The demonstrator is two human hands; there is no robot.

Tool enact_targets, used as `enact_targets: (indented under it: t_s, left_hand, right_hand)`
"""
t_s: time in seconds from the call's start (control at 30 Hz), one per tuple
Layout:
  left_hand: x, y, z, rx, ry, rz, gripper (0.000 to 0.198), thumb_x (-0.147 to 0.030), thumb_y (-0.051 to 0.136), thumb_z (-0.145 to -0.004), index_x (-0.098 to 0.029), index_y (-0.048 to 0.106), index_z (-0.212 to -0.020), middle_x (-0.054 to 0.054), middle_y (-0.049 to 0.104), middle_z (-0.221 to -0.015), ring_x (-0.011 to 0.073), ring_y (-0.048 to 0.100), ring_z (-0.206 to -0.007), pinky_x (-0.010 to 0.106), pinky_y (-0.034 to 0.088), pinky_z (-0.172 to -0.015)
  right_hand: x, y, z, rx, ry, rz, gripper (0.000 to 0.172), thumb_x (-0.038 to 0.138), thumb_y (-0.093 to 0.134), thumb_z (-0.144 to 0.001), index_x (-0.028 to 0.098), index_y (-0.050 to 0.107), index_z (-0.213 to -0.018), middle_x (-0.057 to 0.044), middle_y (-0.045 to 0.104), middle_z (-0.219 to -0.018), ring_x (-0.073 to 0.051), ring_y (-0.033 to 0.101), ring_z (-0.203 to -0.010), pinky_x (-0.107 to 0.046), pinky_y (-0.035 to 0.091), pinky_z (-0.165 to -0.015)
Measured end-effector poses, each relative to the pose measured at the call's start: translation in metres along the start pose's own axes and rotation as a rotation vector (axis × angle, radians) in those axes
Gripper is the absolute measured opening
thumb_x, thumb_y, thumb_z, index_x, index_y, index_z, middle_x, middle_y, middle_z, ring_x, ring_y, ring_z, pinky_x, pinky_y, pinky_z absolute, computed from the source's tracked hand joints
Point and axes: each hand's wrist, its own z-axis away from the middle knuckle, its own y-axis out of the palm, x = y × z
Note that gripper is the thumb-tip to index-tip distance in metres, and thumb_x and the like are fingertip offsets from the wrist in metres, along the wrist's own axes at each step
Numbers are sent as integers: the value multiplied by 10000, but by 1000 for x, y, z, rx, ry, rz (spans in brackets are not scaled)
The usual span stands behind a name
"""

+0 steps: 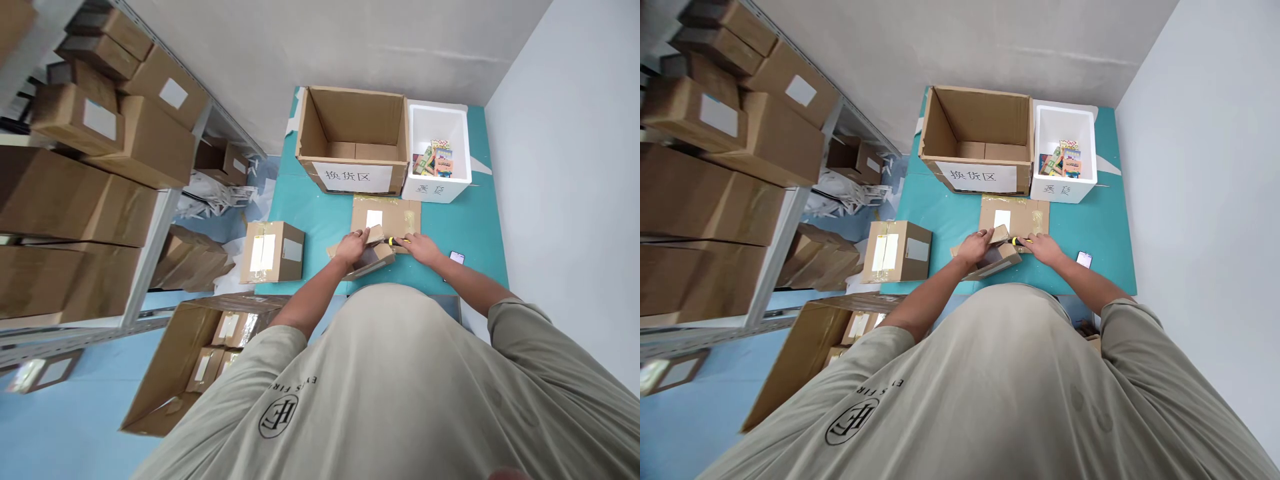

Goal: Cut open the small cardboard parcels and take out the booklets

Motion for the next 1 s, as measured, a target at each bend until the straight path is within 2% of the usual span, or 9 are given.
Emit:
enact_targets:
  t_s: [0.3,0.47,0.57,0.67,0.8,0.93,1.0]
  left_hand:
    - [-14,0,-1,55,12,-17,713,-161,383,-1153,-121,391,-1865,247,743,-1449,321,759,-1298,381,559,-1093]
    - [-8,-6,1,89,14,-24,719,-166,416,-1145,-144,401,-1863,229,744,-1487,312,763,-1301,372,558,-1096]
    - [-6,-11,4,109,13,-6,661,-186,414,-1168,-138,458,-1826,229,790,-1418,327,777,-1280,390,570,-1071]
    - [-11,-15,4,105,23,32,541,-294,460,-1206,-180,585,-1720,212,826,-1338,331,796,-1230,393,574,-1047]
    - [-18,-21,-3,109,31,84,424,-413,478,-1219,-247,779,-1467,177,854,-1265,316,809,-1149,375,561,-983]
    - [-5,-34,-11,68,-11,150,456,-501,512,-1202,-220,871,-1193,168,878,-1165,322,806,-1097,365,541,-905]
    - [6,-40,-13,45,-3,216,421,-487,564,-1179,-204,875,-1210,156,885,-1175,318,803,-1094,360,547,-920]
  right_hand:
    - [6,1,9,1,14,10,696,171,433,-1173,276,494,-1859,-229,740,-1485,-353,693,-1181,-412,495,-989]
    - [5,-3,16,-13,-6,-1,698,148,435,-1174,285,518,-1853,-226,749,-1484,-359,691,-1189,-420,486,-991]
    - [-3,-1,24,0,42,30,716,121,390,-1175,276,500,-1866,-224,744,-1497,-350,694,-1161,-416,480,-975]
    - [-7,3,26,0,45,47,701,149,378,-1192,272,480,-1874,-219,738,-1507,-341,693,-1157,-407,478,-962]
    - [-11,9,19,-40,-5,35,678,185,380,-1210,301,492,-1868,-201,741,-1492,-333,679,-1163,-402,470,-967]
    - [-27,17,17,-55,6,14,678,169,419,-1194,316,540,-1845,-185,750,-1476,-323,670,-1131,-394,463,-960]
    - [-37,22,20,-72,35,-10,670,172,448,-1186,301,563,-1833,-190,754,-1471,-324,668,-1129,-390,466,-956]
